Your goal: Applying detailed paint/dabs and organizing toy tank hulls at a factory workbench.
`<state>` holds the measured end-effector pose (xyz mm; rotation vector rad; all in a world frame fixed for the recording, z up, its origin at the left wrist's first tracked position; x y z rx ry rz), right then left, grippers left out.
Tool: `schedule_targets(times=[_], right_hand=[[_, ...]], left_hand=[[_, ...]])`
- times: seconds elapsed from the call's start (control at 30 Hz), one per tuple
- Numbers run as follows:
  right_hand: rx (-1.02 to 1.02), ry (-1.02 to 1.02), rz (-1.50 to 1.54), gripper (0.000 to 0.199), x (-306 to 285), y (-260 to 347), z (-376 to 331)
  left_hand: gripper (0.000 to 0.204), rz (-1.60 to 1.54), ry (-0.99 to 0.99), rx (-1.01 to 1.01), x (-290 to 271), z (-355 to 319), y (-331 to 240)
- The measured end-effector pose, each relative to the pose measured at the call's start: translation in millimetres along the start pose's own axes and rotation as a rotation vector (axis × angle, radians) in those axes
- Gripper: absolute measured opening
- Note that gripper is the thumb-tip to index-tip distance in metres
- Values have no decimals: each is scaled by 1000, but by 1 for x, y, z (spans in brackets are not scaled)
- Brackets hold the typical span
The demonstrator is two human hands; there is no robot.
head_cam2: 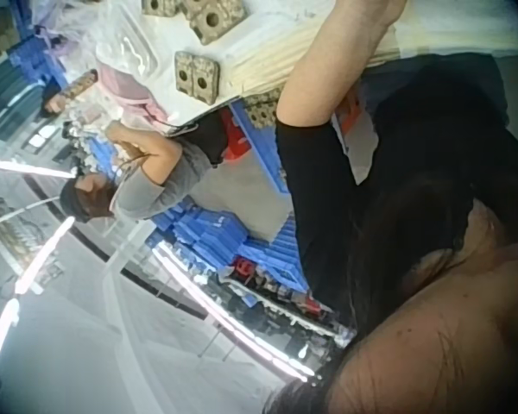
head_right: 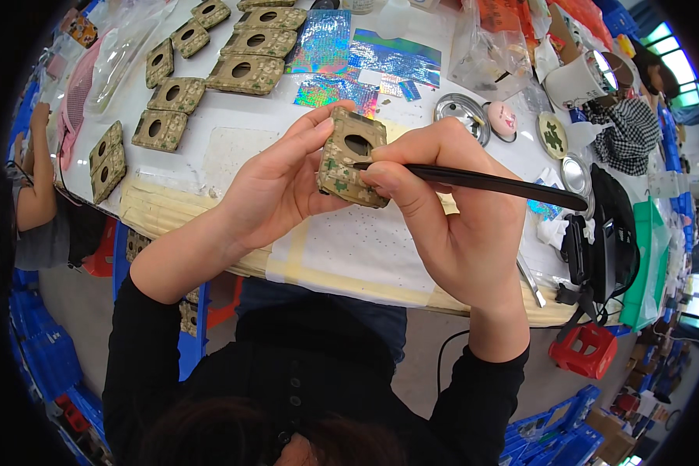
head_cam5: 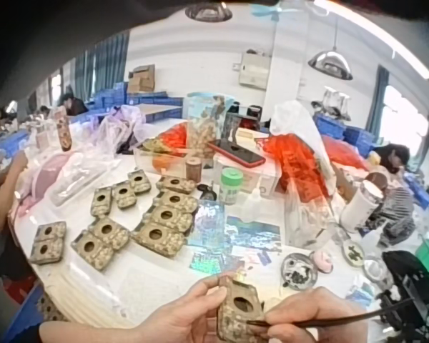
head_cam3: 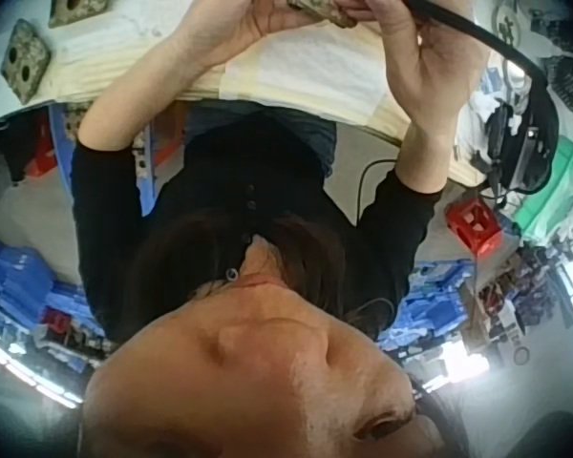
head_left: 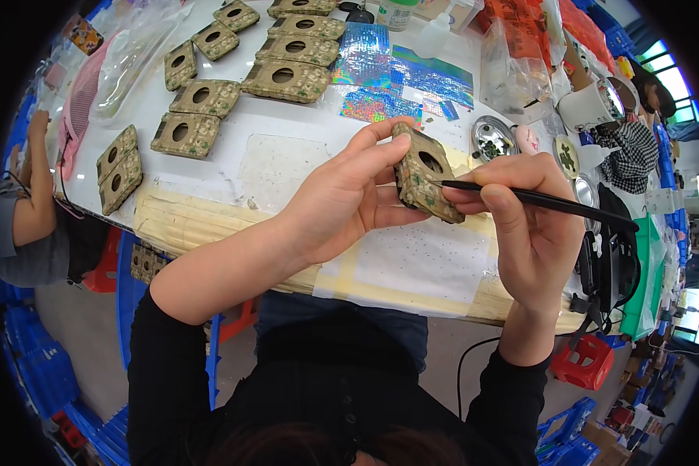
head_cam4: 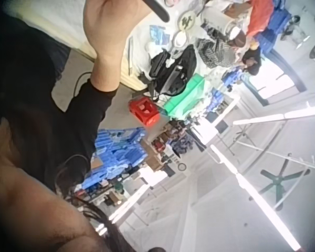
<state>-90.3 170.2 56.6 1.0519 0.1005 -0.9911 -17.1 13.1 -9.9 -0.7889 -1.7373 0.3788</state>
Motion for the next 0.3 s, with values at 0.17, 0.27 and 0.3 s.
schedule_targets(times=[0.17, 0.27, 0.3], right_hand=[[75, -191, 108, 6, 6, 1, -1], [71, -182, 99, 6, 6, 0, 0], [72, -182, 99, 6, 6, 1, 0]], left_hand=[[43, 3, -6, -3, 0, 1, 0], [44, 2, -8, -1, -1, 1, 1], [44, 1, -8, -1, 0, 1, 0]])
Point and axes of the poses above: each hand's wrist, its own z-axis towards the middle knuckle, its own x-axis out of the palm, y = z × x, the point moved 2 cm from there along z, towards the middle knuckle, and after that the axes turned 7 degrees about -x, right-handed, at the moved point
